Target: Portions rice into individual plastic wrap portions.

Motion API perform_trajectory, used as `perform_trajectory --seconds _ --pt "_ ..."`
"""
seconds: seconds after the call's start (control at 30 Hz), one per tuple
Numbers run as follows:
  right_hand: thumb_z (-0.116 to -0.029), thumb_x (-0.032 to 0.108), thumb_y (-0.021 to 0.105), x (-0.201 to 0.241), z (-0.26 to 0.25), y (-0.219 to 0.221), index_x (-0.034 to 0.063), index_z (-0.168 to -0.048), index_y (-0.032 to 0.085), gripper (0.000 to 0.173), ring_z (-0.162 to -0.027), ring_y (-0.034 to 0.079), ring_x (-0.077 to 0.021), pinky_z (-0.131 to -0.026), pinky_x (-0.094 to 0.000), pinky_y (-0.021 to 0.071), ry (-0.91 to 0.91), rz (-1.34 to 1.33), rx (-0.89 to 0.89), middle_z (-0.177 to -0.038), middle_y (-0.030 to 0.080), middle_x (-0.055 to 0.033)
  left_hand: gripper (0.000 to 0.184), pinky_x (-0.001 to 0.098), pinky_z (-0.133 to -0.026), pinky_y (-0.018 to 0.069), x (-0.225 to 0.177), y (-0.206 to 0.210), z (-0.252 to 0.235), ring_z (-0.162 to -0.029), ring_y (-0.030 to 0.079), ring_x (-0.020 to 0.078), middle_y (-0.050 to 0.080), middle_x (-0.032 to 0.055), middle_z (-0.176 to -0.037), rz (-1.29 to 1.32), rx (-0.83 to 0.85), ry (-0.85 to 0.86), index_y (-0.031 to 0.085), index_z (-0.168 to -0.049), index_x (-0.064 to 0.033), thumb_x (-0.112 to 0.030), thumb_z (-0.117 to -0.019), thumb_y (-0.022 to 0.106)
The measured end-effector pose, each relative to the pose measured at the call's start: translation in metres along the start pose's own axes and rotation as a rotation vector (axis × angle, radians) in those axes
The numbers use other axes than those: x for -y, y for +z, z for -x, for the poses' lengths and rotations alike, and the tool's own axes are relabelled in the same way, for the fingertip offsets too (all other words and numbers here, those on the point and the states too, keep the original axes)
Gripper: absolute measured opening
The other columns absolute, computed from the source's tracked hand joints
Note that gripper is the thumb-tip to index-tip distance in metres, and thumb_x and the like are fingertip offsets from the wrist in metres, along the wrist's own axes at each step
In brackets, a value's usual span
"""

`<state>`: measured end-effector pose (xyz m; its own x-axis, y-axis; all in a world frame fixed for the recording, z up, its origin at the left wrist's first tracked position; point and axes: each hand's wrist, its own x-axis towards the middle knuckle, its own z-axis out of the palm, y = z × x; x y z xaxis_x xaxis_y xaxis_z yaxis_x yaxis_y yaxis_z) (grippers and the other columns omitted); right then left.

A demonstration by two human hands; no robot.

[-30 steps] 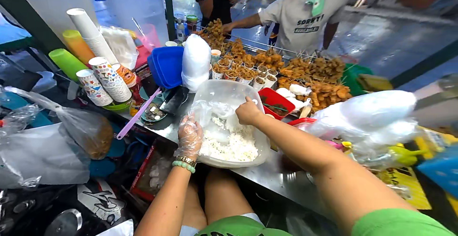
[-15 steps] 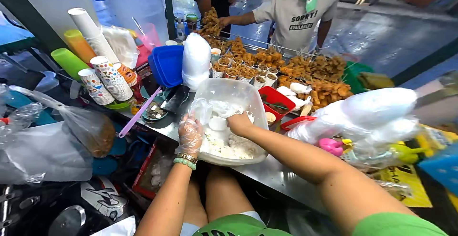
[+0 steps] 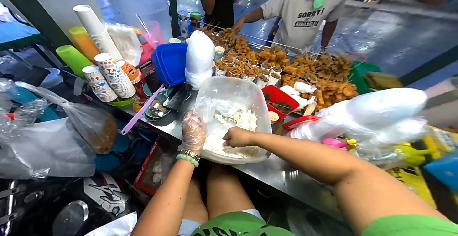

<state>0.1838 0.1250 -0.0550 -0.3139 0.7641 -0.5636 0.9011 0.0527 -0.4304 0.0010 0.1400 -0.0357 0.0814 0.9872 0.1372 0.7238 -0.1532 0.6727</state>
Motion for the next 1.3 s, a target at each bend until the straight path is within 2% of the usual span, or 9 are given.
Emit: perform_trajectory --seconds 0.2,0.5,0.67,0.8,1.0,1.1,1.17,1.23,1.3 --pt "-0.1055 0.023 0.058 0.011 0.002 0.011 -0.0012 -0.098 0.067 0.027 -0.061 0.049 -0.0102 -0.062 -0.0316 0.0435 0.126 -0.249 -0.032 -0.073 0.056 -0.0027 0.041 0.0478 -0.115 0.0407 0.000 -0.001 0.000 -0.132 0.056 0.0373 0.058 0.0248 -0.142 0.000 0.020 -0.002 0.057 -0.142 0.0015 -0.010 -0.1032 0.055" --pt "-0.1068 0.024 0.057 0.013 0.027 0.013 0.0023 -0.095 0.064 0.026 -0.051 0.046 -0.0037 -0.051 -0.0224 0.0386 0.136 -0.423 -0.015 -0.065 0.053 0.0037 0.040 0.0465 -0.115 0.0408 0.000 0.000 -0.001 -0.131 0.057 0.0374 0.060 0.0259 -0.138 0.015 -0.018 0.017 0.059 -0.140 0.0026 -0.011 -0.1026 0.055" --pt "-0.1054 0.019 0.058 -0.002 0.043 -0.001 0.0023 -0.101 0.067 0.019 -0.054 0.046 -0.0028 -0.055 -0.0220 0.0400 0.074 -0.475 -0.055 -0.065 0.051 0.0059 0.044 0.0469 -0.117 0.0375 -0.002 -0.010 -0.003 -0.136 0.053 0.0373 0.056 0.0263 -0.143 0.016 0.070 0.018 0.052 -0.145 0.0033 -0.016 -0.1061 0.050" --pt "-0.1051 0.017 0.058 -0.013 0.072 -0.024 0.0022 -0.100 0.069 0.020 -0.052 0.042 -0.0020 -0.053 -0.0215 0.0364 0.052 -0.431 -0.099 -0.063 0.049 0.0070 0.050 0.0462 -0.119 0.0353 -0.005 -0.012 -0.009 -0.139 0.049 0.0372 0.052 0.0263 -0.147 -0.038 0.126 0.060 0.049 -0.148 0.0030 -0.013 -0.1019 0.057" --pt "-0.1063 0.020 0.057 -0.010 0.107 -0.057 0.0009 -0.104 0.069 0.023 -0.052 0.040 -0.0014 -0.052 -0.0208 0.0342 0.166 -0.363 -0.196 -0.064 0.049 0.0064 0.055 0.0447 -0.121 0.0330 -0.020 -0.006 0.003 -0.143 0.045 0.0350 0.047 0.0249 -0.153 -0.215 0.405 0.258 0.044 -0.151 0.0030 -0.006 -0.0985 0.057" --pt "-0.1053 0.024 0.059 0.009 0.102 -0.067 0.0003 -0.103 0.067 0.025 -0.057 0.040 -0.0049 -0.056 -0.0250 0.0361 0.264 -0.206 -0.229 -0.070 0.051 0.0021 0.056 0.0418 -0.121 0.0329 -0.035 0.001 0.019 -0.144 0.045 0.0312 0.046 0.0225 -0.154 -0.139 0.444 0.242 0.044 -0.151 0.0022 -0.004 -0.0976 0.058" --pt "-0.1025 0.023 0.061 0.028 0.093 -0.069 -0.0022 -0.096 0.067 0.026 -0.065 0.049 -0.0148 -0.063 -0.0365 0.0425 0.277 0.003 -0.250 -0.076 0.056 -0.0065 0.061 0.0408 -0.122 0.0319 -0.037 0.008 0.027 -0.147 0.042 0.0298 0.042 0.0212 -0.158 -0.115 0.450 0.218 0.041 -0.153 0.0014 -0.003 -0.0952 0.061" --pt "-0.0998 0.019 0.061 0.059 0.091 -0.070 -0.0080 -0.094 0.067 0.028 -0.090 0.063 -0.0373 -0.077 -0.0606 0.0481 0.294 0.182 -0.250 -0.095 0.066 -0.0236 0.065 0.0398 -0.123 0.0312 -0.038 0.010 0.031 -0.148 0.040 0.0297 0.040 0.0216 -0.159 -0.107 0.444 0.215 0.041 -0.153 0.0026 -0.001 -0.0921 0.064" --pt "-0.0984 0.016 0.059 0.090 0.095 -0.069 -0.0088 -0.102 0.066 0.026 -0.109 0.063 -0.0456 -0.084 -0.0688 0.0458 0.326 0.292 -0.220 -0.113 0.066 -0.0287 0.067 0.0390 -0.123 0.0305 -0.039 0.008 0.032 -0.149 0.038 0.0290 0.038 0.0212 -0.161 -0.096 0.448 0.210 0.041 -0.152 0.0036 0.001 -0.0898 0.065"
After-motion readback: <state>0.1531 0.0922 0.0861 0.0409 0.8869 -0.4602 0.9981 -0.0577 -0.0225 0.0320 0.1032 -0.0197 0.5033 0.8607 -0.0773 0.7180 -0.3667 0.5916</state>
